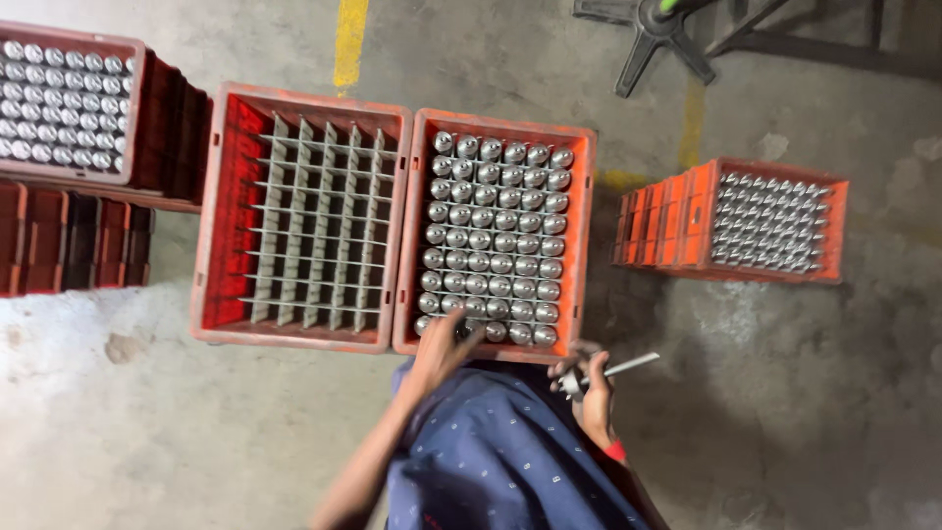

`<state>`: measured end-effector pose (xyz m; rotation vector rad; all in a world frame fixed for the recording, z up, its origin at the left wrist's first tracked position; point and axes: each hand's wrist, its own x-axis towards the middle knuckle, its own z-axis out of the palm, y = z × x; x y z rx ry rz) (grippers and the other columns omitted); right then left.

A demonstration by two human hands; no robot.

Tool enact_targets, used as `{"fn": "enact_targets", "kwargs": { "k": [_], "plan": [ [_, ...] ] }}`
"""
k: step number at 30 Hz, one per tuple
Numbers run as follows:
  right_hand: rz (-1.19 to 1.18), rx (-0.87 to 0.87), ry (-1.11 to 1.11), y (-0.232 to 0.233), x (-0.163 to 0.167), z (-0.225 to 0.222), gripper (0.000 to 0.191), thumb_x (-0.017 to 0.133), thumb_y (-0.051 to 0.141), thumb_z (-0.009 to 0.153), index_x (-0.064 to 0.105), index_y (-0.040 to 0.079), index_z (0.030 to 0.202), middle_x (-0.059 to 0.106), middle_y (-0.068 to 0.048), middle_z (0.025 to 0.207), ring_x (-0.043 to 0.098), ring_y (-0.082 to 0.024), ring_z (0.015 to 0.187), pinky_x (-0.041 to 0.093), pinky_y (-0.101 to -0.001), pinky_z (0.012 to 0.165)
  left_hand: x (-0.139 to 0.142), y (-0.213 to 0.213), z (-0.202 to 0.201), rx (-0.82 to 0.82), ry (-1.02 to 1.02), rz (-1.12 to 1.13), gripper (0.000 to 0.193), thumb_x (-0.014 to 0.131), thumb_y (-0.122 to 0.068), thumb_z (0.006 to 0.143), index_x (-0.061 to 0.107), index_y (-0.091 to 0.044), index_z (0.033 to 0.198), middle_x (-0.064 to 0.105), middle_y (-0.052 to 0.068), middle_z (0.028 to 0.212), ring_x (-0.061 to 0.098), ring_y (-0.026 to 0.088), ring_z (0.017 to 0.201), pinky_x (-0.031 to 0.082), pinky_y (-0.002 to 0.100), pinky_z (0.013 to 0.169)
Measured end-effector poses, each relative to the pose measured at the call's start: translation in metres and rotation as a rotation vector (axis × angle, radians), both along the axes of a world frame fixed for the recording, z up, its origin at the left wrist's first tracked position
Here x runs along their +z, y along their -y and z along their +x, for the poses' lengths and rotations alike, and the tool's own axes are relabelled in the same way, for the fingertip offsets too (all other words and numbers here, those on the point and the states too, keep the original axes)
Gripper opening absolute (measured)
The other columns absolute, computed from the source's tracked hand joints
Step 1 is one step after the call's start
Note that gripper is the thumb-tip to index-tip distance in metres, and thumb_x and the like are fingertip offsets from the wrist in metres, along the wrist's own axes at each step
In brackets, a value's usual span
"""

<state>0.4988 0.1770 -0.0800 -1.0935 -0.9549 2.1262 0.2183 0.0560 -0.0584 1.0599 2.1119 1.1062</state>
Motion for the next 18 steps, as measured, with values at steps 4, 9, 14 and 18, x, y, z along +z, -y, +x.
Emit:
{"fn": "enact_targets", "kwargs": {
  "k": [4, 9, 14, 18],
  "plan": [
    [0.167, 0.444, 0.407, 0.048, -0.027, -0.005, 0.062, 0.053, 0.048, 0.116, 0.07, -0.01, 0.104, 0.073, -0.014, 0.083, 0.069, -0.017, 0.077, 0.054, -0.0288, 0.069, 0.024, 0.091, 0.022, 0.276, 0.372, -0.16, 0.025, 0.079, -0.023, 0.082, 0.072, -0.004, 0.097, 0.069, 0.015, 0.072, 0.059, 0.027, 0.063, 0.051, 0.039, 0.061],
    [-0.232, 0.319, 0.376, 0.098, -0.046, -0.056, 0.055, 0.058, 0.055, 0.099, 0.068, 0.004, 0.119, 0.071, -0.008, 0.079, 0.066, -0.015, 0.062, 0.049, -0.0293, 0.054, 0.031, 0.087, 0.0, -0.163, -0.254, 0.091, 0.036, 0.079, -0.021, 0.077, 0.066, -0.006, 0.107, 0.069, 0.017, 0.105, 0.062, 0.036, 0.098, 0.05, 0.044, 0.081],
    [-0.466, 0.016, 0.213, 0.103, -0.026, -0.134, 0.041, 0.061, 0.056, 0.092, 0.056, 0.019, 0.109, 0.067, 0.004, 0.086, 0.068, -0.013, 0.068, 0.051, -0.0316, 0.05, -0.003, 0.059, -0.013, -0.385, -0.477, -0.178, 0.049, 0.072, -0.011, 0.076, 0.062, -0.008, 0.124, 0.063, 0.015, 0.106, 0.059, 0.034, 0.106, 0.048, 0.044, 0.09],
    [-0.524, -0.146, 0.337, 0.089, -0.004, -0.181, 0.029, 0.072, 0.048, 0.092, 0.066, 0.022, 0.103, 0.065, 0.005, 0.083, 0.062, -0.01, 0.067, 0.048, -0.0281, 0.051, -0.018, 0.037, -0.014, -0.323, -0.504, -0.227, 0.041, 0.072, -0.012, 0.08, 0.062, -0.006, 0.119, 0.063, 0.015, 0.105, 0.06, 0.034, 0.106, 0.048, 0.044, 0.088]
  ]
}}
